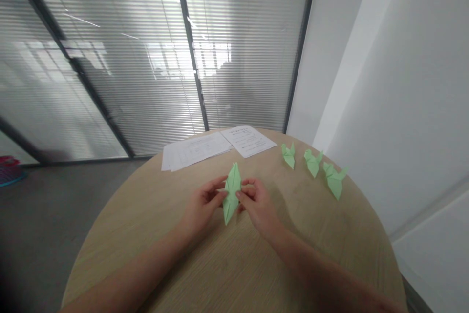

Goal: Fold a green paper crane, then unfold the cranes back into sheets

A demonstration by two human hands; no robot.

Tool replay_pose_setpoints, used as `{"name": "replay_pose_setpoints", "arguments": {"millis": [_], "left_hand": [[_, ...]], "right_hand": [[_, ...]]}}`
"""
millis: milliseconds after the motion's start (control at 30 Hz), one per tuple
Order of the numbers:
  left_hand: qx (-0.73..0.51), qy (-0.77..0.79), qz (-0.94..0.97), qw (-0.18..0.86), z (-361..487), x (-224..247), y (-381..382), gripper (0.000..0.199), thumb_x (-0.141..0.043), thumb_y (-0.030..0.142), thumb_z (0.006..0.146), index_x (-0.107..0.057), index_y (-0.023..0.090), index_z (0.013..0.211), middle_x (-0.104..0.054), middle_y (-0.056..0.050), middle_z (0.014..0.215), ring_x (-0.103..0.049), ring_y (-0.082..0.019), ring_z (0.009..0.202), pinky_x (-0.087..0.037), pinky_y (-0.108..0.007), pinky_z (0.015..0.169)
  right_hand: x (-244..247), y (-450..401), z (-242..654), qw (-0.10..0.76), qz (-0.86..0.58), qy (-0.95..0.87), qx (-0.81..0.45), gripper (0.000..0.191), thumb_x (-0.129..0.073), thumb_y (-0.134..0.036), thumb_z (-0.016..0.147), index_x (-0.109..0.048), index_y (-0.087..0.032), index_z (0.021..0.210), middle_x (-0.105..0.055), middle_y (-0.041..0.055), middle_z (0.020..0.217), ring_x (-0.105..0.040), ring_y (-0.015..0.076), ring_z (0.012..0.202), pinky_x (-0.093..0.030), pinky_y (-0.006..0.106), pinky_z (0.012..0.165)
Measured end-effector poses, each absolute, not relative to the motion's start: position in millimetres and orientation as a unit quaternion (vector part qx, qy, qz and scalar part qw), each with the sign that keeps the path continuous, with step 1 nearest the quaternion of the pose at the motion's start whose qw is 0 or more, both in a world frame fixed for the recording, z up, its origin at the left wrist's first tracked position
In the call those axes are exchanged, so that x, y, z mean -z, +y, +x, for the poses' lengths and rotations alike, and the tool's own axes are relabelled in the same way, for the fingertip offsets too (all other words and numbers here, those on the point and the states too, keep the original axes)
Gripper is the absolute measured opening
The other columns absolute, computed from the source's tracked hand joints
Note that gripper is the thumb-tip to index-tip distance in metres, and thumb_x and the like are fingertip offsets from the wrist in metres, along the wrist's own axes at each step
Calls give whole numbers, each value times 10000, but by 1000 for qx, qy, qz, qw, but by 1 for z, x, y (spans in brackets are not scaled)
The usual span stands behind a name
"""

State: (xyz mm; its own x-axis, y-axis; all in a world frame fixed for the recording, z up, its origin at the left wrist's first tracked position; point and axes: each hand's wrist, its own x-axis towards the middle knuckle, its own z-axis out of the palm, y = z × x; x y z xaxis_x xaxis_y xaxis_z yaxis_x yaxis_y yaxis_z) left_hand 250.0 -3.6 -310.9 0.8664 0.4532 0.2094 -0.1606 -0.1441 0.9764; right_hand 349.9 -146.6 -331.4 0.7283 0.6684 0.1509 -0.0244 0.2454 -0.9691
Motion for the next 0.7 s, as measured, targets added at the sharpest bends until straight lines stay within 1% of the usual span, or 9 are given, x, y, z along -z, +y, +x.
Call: {"name": "replay_pose_setpoints", "arguments": {"millis": [167, 333, 400, 533, 600, 700], "left_hand": [[-223, 104, 715, 654, 250, 310, -3, 548, -751, 369, 821, -681, 167, 1326, -761, -132, 1137, -711, -198, 747, -610, -332, 640], [-217, 105, 712, 659, 251, 310, -3, 567, -754, 374, 810, -678, 148, 1324, -775, -133, 1115, -720, -210, 756, -614, -340, 649], [-219, 112, 710, 659, 251, 311, -4, 536, -758, 378, 806, -702, 140, 1282, -791, -117, 1036, -715, -211, 736, -614, -348, 657], [-217, 135, 703, 664, 250, 309, -5, 350, -759, 363, 799, -762, 120, 1050, -781, -83, 824, -699, -209, 684, -600, -345, 653], [-206, 137, 695, 675, 250, 308, -4, 277, -762, 356, 783, -758, 134, 949, -768, -70, 788, -702, -211, 685, -591, -334, 644], [-184, 129, 684, 694, 252, 308, -2, 229, -773, 346, 750, -745, 156, 877, -756, -57, 787, -704, -207, 706, -592, -327, 659]], "right_hand": [[333, -145, 349, 733, -576, -284, -226, 446, -725, -450, 820, -522, -292, 1184, -754, 47, 938, -710, 234, 721, -599, 386, 606], [334, -144, 349, 735, -572, -290, -220, 435, -706, -458, 826, -536, -277, 1182, -737, 69, 1098, -719, 227, 786, -595, 361, 607], [335, -144, 350, 738, -575, -285, -210, 401, -723, -433, 810, -556, -269, 1134, -723, 69, 1127, -715, 216, 788, -590, 344, 602], [336, -145, 350, 734, -586, -280, -198, 297, -729, -407, 803, -589, -262, 1022, -741, 48, 1016, -681, 186, 693, -570, 326, 604], [335, -145, 350, 732, -583, -287, -203, 228, -717, -406, 805, -602, -258, 935, -744, 48, 1062, -676, 180, 694, -569, 327, 619], [334, -145, 352, 740, -571, -286, -211, 189, -709, -393, 786, -593, -246, 809, -720, 36, 1193, -680, 170, 730, -576, 325, 649]]}}
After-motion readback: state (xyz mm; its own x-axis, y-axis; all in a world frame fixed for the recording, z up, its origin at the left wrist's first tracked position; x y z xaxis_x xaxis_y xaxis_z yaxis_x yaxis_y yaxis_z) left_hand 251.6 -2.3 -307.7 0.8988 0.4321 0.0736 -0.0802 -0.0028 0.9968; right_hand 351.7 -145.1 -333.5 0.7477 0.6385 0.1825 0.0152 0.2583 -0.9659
